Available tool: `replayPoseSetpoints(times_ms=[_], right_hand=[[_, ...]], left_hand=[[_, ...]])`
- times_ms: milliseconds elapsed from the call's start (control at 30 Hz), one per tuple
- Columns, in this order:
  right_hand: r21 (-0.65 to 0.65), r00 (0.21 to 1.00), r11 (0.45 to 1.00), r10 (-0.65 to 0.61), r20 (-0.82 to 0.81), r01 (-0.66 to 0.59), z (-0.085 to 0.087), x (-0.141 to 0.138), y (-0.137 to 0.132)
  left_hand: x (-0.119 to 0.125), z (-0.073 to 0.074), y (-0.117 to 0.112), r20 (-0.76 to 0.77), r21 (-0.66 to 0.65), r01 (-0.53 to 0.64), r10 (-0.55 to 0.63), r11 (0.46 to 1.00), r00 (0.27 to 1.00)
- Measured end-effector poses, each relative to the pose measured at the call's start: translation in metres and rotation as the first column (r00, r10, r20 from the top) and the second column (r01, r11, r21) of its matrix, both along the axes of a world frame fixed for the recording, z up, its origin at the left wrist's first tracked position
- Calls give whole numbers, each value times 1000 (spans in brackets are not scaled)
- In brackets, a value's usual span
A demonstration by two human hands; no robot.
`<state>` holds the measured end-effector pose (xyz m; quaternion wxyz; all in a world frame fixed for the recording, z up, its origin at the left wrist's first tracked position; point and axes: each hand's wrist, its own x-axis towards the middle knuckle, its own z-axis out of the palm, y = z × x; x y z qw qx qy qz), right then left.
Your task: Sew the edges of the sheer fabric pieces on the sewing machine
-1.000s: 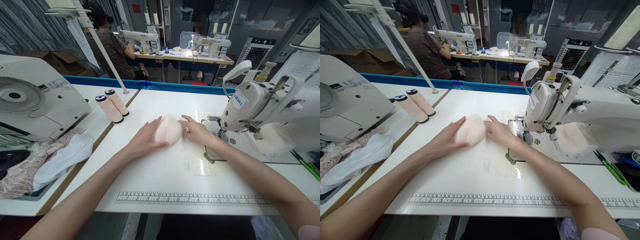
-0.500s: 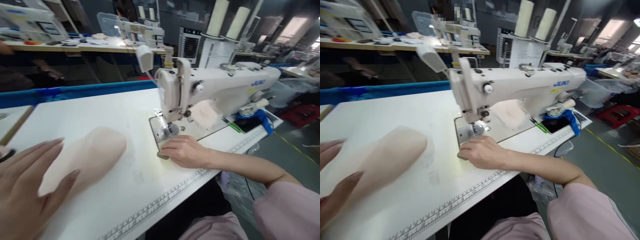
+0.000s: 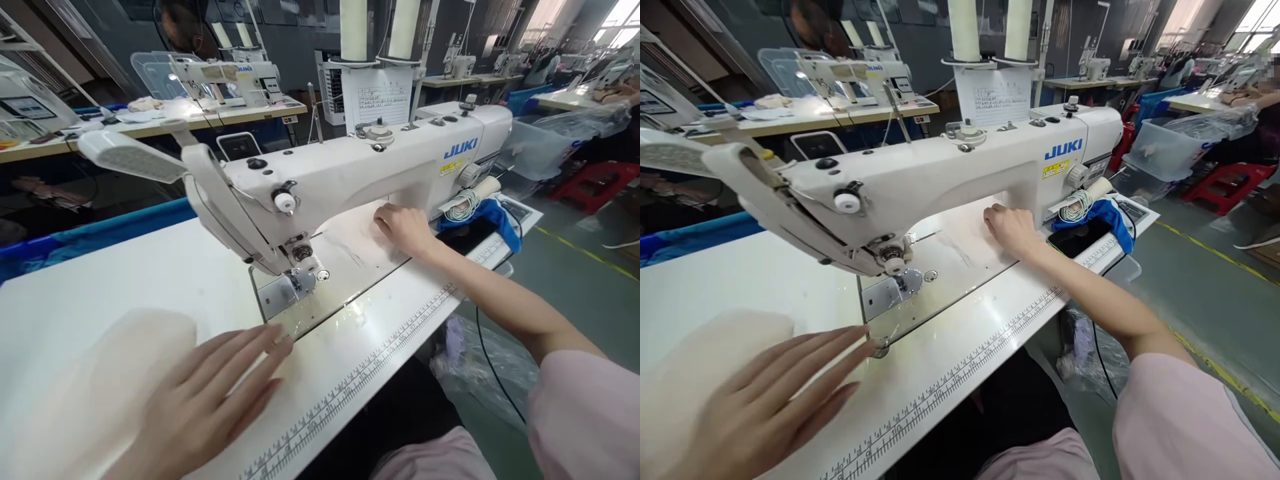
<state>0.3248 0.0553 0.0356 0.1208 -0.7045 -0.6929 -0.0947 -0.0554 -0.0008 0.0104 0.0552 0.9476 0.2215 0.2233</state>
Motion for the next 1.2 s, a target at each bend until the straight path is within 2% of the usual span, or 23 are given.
replayPoseSetpoints(times_ms=[33, 67, 133, 233, 333, 467, 567, 633, 700, 767, 833, 933, 1000, 1033, 1067, 1167, 1200], right_hand=[[11, 1000, 1000, -13, -2, 13, 1, 1, 1], [19, 1000, 1000, -21, -3, 21, 2, 2, 1], [20, 1000, 1000, -14, 3, 14, 3, 3, -1], [-21, 999, 999, 34, 35, -33, 3, 0, -3], [-46, 998, 998, 35, 56, -32, 2, -2, -1], [24, 999, 1000, -20, 50, 19, 8, 7, -5], [109, 999, 994, 17, -43, -12, 17, 13, -31], [69, 964, 987, 155, -216, -143, 24, 14, -57], [-58, 862, 942, 276, -426, -330, 29, 10, -84], [-130, 741, 890, 276, -612, -438, 30, 5, -105], [-150, 614, 864, 209, -761, -481, 28, -2, -118], [-117, 432, 873, 114, -895, -474, 19, -16, -123], [-70, 320, 887, 90, -943, -456, 11, -29, -124], [-45, 265, 890, 87, -960, -454, 7, -37, -124], [-21, 208, 891, 83, -975, -454, 4, -46, -124], [24, 81, 893, 67, -994, -448, -4, -77, -126], [30, 52, 895, 59, -997, -445, -6, -86, -126]], left_hand=[[28, 3, 1, 17, 116, 28, -30, 993, 999], [56, 5, 3, 0, 159, 58, -59, 986, 998], [106, 7, 11, -56, 125, 77, -70, 989, 996], [164, 6, 32, -100, 46, -99, 103, 994, 990], [200, 1, 53, -106, 43, -195, 199, 980, 974], [222, -10, 71, -112, 43, -221, 224, 974, 968], [228, -16, 78, -122, 25, -213, 214, 977, 969], [230, -17, 80, -116, 9, -208, 207, 978, 971], [228, -15, 78, -90, -7, -197, 196, 980, 976], [221, -9, 70, -51, -30, -193, 191, 981, 980], [208, -1, 55, -12, -65, -201, 201, 977, 980], [178, 10, 20, 63, -159, -220, 232, 962, 971], [156, 14, -8, 240, -271, -126, 194, 954, 951], [147, 15, -22, 302, -239, -45, 119, 970, 946], [139, 14, -36, 331, -166, -12, 67, 986, 941], [125, 8, -69, 296, 36, -166, 148, 985, 944], [123, 6, -77, 297, 58, -213, 187, 975, 936]])
